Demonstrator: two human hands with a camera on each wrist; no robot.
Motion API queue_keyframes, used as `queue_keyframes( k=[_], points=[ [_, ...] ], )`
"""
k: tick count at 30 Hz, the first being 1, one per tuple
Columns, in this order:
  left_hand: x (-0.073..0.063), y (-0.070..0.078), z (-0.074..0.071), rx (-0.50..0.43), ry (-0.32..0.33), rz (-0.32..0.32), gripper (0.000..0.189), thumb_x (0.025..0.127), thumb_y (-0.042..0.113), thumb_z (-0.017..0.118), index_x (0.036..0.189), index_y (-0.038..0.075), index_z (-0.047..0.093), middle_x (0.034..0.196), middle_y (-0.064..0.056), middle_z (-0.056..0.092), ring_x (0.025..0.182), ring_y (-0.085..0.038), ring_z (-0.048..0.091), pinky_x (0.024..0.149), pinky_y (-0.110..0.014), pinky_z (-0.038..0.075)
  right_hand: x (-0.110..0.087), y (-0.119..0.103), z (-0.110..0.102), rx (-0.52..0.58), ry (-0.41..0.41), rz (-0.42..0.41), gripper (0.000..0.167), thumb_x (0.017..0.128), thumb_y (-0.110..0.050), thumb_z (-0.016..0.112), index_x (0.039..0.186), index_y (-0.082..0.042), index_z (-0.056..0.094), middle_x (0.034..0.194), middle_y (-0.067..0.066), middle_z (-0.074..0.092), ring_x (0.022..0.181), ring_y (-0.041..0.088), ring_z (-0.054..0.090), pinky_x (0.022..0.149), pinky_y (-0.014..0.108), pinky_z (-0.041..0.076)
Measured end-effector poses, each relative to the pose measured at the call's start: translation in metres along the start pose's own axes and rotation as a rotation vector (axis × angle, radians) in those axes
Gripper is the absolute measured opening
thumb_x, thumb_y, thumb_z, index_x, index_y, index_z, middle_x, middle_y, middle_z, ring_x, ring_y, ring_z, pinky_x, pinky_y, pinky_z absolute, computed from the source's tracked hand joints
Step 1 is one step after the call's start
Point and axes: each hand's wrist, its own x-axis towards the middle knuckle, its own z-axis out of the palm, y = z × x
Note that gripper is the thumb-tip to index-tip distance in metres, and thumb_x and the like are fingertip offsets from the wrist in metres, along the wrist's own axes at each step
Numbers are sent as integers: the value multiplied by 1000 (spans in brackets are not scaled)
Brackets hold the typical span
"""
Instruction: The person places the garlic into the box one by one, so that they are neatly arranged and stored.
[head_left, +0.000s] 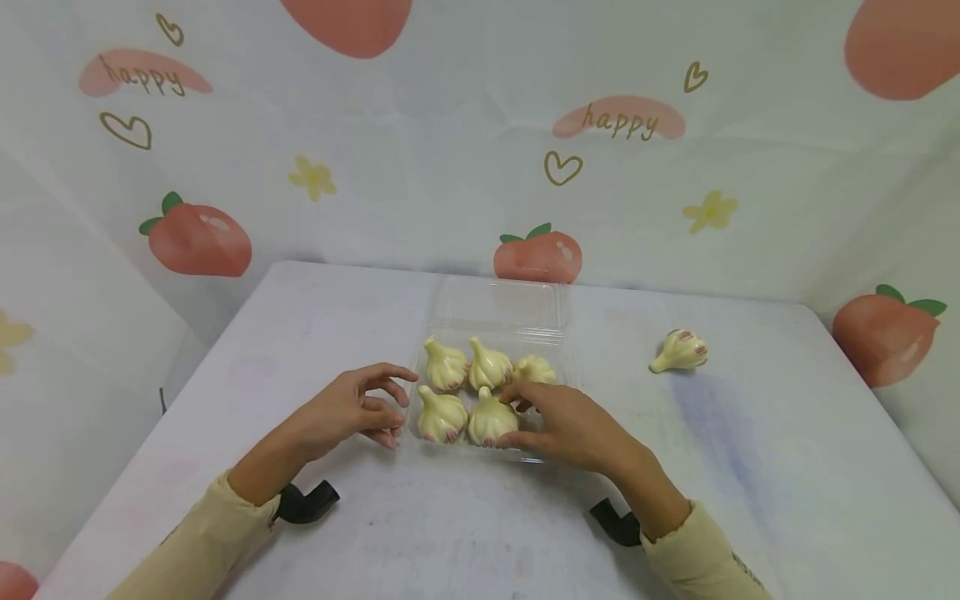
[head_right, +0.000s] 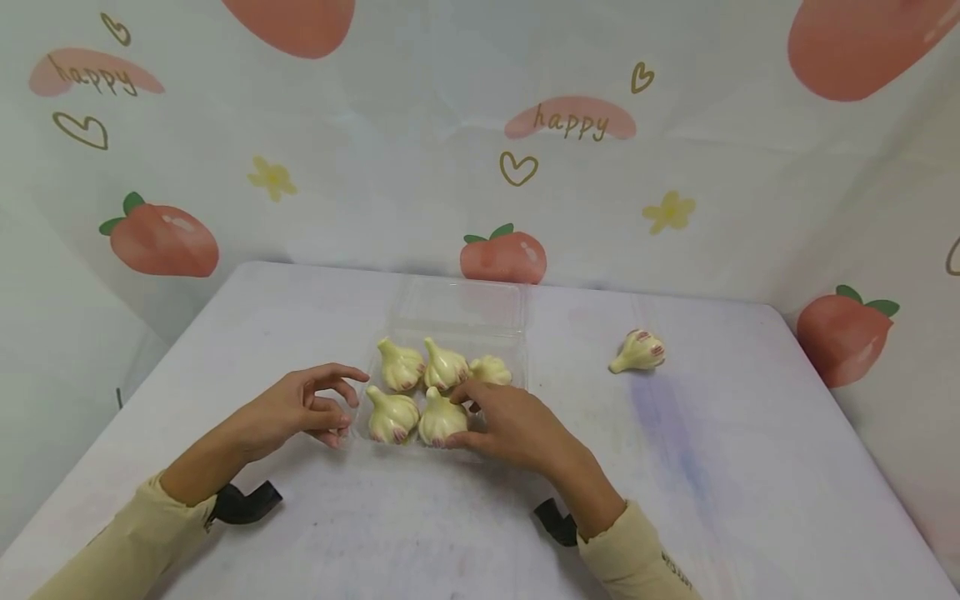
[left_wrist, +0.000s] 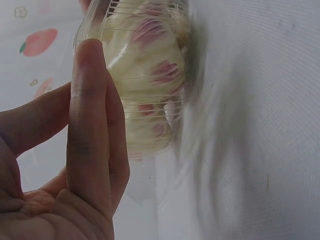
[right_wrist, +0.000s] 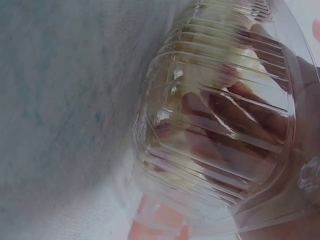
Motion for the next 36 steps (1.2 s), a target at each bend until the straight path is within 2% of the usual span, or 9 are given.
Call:
queue_keyframes(
  k=[10,19,26,31,36],
  points=[
    [2,-1,0,-7,-1,-2,60,90,3,67,144,-3,41,111,-16,50,77,-19,70,72,-40,63,-1,2,-2,1,8,13,43,86,-43,77,122,-27,61,116,-12,68,106,10,67,89,35,55],
    [0,-2,0,7,5,-7,60,90,3,67,144,-3,41,112,-17,50,78,-22,70,72,-39,63,-2,2,-5,20,23,1,41,85,-41,77,121,-25,63,115,-12,69,106,10,68,91,36,56],
    [2,-2,-1,2,-3,6,60,90,1,65,144,-3,40,112,-17,49,77,-20,70,72,-40,63,-7,6,-17,65,40,-43,43,84,-37,80,121,-22,63,114,-7,69,106,15,67,90,43,56],
    [3,-2,-1,2,-6,8,59,90,2,66,143,-3,41,110,-15,50,77,-20,70,71,-40,63,-11,11,-28,57,44,-24,44,86,-30,79,126,-19,62,119,-4,69,110,19,66,91,45,55],
    [2,-3,-1,-7,-6,6,60,90,3,67,143,-3,41,109,-14,50,77,-20,71,72,-40,64,-15,17,-37,59,67,-6,45,87,-29,78,127,-20,61,121,-3,69,111,20,67,91,48,55]
  ],
)
